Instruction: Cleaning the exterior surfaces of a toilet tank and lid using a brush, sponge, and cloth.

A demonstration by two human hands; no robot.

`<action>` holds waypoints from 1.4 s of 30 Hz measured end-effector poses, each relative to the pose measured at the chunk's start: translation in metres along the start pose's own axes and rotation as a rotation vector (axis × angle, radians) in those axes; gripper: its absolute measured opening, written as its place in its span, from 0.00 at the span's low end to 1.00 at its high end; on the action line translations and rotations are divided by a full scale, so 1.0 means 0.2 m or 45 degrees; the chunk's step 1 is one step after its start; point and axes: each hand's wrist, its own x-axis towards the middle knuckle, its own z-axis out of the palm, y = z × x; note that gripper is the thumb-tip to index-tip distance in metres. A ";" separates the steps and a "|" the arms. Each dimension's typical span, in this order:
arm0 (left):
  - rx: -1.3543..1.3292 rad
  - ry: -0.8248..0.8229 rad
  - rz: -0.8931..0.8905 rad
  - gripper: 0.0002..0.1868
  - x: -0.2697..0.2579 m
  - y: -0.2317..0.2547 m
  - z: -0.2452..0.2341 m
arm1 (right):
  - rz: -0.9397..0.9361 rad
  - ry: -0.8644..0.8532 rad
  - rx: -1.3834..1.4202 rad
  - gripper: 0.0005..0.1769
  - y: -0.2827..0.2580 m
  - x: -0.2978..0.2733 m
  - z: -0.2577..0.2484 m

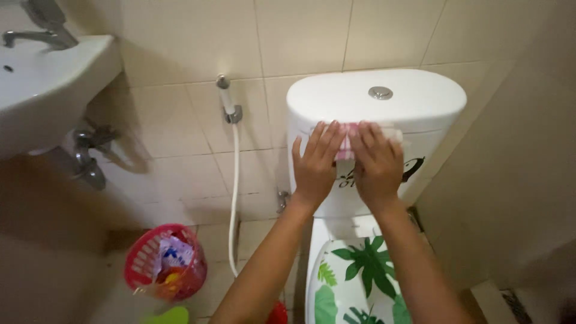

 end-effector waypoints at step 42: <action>-0.235 -0.032 0.144 0.30 0.04 0.12 -0.21 | 0.040 -0.116 0.076 0.37 0.05 -0.02 -0.26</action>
